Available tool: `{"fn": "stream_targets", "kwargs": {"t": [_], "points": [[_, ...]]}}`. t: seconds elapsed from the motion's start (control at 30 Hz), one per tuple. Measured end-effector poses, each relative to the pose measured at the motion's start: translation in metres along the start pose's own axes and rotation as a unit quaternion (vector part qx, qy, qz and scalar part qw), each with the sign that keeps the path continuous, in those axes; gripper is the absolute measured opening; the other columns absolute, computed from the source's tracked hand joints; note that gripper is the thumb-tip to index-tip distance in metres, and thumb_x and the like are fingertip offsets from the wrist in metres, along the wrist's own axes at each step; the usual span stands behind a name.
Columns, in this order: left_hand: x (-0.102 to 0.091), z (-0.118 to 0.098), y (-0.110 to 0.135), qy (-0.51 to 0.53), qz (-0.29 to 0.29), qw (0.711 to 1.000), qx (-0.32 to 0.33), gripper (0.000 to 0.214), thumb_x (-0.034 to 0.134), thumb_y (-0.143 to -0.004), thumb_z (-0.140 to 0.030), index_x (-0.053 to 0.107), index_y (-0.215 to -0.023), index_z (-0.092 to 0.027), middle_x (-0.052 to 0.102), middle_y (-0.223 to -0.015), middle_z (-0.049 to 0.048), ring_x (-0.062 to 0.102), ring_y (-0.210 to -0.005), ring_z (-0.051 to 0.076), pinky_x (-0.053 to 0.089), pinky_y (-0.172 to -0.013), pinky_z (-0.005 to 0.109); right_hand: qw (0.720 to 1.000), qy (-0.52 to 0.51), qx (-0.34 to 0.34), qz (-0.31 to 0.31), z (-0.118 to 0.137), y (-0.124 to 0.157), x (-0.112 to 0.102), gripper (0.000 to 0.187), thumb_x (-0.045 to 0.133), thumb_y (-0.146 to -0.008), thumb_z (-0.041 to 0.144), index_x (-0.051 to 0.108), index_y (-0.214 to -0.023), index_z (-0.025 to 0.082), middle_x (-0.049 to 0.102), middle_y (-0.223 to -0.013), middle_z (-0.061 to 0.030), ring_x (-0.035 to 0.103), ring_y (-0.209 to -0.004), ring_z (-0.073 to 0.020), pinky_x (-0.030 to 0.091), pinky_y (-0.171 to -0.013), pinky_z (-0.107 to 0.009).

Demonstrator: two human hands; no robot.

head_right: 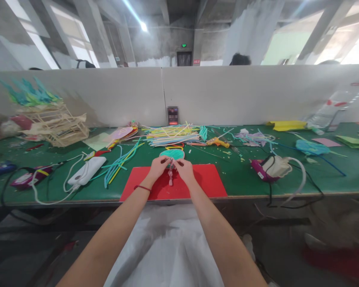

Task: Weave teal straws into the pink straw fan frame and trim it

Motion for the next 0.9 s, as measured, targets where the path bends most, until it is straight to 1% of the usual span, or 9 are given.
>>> {"fn": "stream_targets", "kwargs": {"t": [0.13,0.27,0.33,0.4,0.47,0.57,0.63,0.77,0.9], "points": [[0.0,0.008,-0.004,0.028,-0.001,0.999,-0.015,0.024,0.055,-0.074,-0.038,0.064,-0.065,-0.016,0.066,-0.071,0.0021,0.057,-0.071,0.016,0.045,-0.07,0.026,1.0,0.005,-0.027,0.007,0.0,-0.001,-0.001,0.033,0.049,-0.08,0.044,0.064,-0.065,0.019,0.065,-0.059,-0.0012,0.059,-0.052,-0.0149,0.047,-0.054,-0.025],[0.0,0.018,-0.006,0.068,0.01,0.997,-0.038,0.031,0.056,-0.072,-0.045,0.064,-0.07,-0.015,0.066,-0.072,0.0031,0.059,-0.069,0.016,0.047,-0.064,0.026,0.995,0.037,-0.083,-0.028,0.005,0.002,-0.01,0.028,0.047,-0.083,0.039,0.066,-0.079,0.018,0.067,-0.078,-0.0056,0.062,-0.073,-0.0178,0.049,-0.068,-0.029],[0.0,0.022,-0.006,0.085,0.019,0.995,-0.046,0.036,0.055,-0.07,-0.049,0.064,-0.072,-0.015,0.066,-0.073,0.0032,0.058,-0.067,0.016,0.047,-0.06,0.025,0.991,0.057,-0.119,-0.029,0.01,0.004,-0.015,0.026,0.047,-0.085,0.036,0.066,-0.085,0.019,0.066,-0.085,-0.0069,0.061,-0.079,-0.0184,0.048,-0.073,-0.031],[0.001,0.023,-0.006,0.096,0.026,0.994,-0.051,0.039,0.056,-0.069,-0.052,0.064,-0.072,-0.014,0.065,-0.071,0.0027,0.057,-0.065,0.015,0.046,-0.058,0.025,0.984,0.081,-0.159,-0.004,0.016,0.003,-0.017,0.023,0.047,-0.086,0.032,0.066,-0.087,0.02,0.064,-0.086,-0.0067,0.06,-0.081,-0.0183,0.048,-0.076,-0.031],[0.001,0.023,-0.006,0.101,0.032,0.993,-0.053,0.041,0.057,-0.067,-0.054,0.064,-0.069,-0.014,0.064,-0.068,0.0021,0.056,-0.064,0.014,0.045,-0.058,0.024,0.973,0.107,-0.201,0.04,0.021,0.001,-0.019,0.022,0.046,-0.087,0.03,0.066,-0.089,0.021,0.063,-0.087,-0.0063,0.058,-0.084,-0.0183,0.047,-0.078,-0.031],[0.002,0.022,-0.007,0.104,0.041,0.992,-0.054,0.041,0.06,-0.063,-0.054,0.063,-0.064,-0.014,0.063,-0.064,0.0013,0.055,-0.064,0.014,0.044,-0.059,0.024,0.949,0.146,-0.254,0.113,0.027,-0.006,-0.02,0.021,0.047,-0.087,0.028,0.067,-0.086,0.022,0.063,-0.086,-0.0057,0.057,-0.085,-0.019,0.046,-0.08,-0.032],[0.003,0.022,-0.008,0.104,0.044,0.992,-0.054,0.04,0.061,-0.063,-0.053,0.063,-0.062,-0.014,0.062,-0.062,0.0007,0.053,-0.063,0.014,0.042,-0.058,0.024,0.934,0.168,-0.278,0.148,0.029,-0.011,-0.021,0.021,0.048,-0.087,0.028,0.068,-0.083,0.022,0.064,-0.084,-0.0056,0.057,-0.083,-0.0193,0.045,-0.079,-0.033],[0.003,0.02,-0.007,0.1,0.043,0.993,-0.049,0.036,0.062,-0.065,-0.05,0.062,-0.06,-0.014,0.06,-0.059,-0.0001,0.052,-0.061,0.014,0.04,-0.057,0.024,0.917,0.194,-0.3,0.177,0.032,-0.018,-0.023,0.023,0.047,-0.088,0.027,0.068,-0.079,0.022,0.064,-0.082,-0.0053,0.056,-0.081,-0.0185,0.044,-0.078,-0.032],[0.004,0.018,-0.006,0.095,0.044,0.994,-0.037,0.031,0.063,-0.067,-0.044,0.061,-0.057,-0.014,0.06,-0.059,0.0004,0.052,-0.06,0.013,0.041,-0.058,0.023,0.917,0.197,-0.298,0.178,0.033,-0.021,-0.022,0.02,0.052,-0.085,0.026,0.069,-0.074,0.023,0.065,-0.08,-0.0033,0.057,-0.08,-0.0168,0.043,-0.077,-0.03]]}}
Point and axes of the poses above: each hand's wrist, its own y-axis away from the middle knuckle, its own x-axis out of the palm, z = x × y, the point moved 4 cm from there along -y, towards the middle knuckle
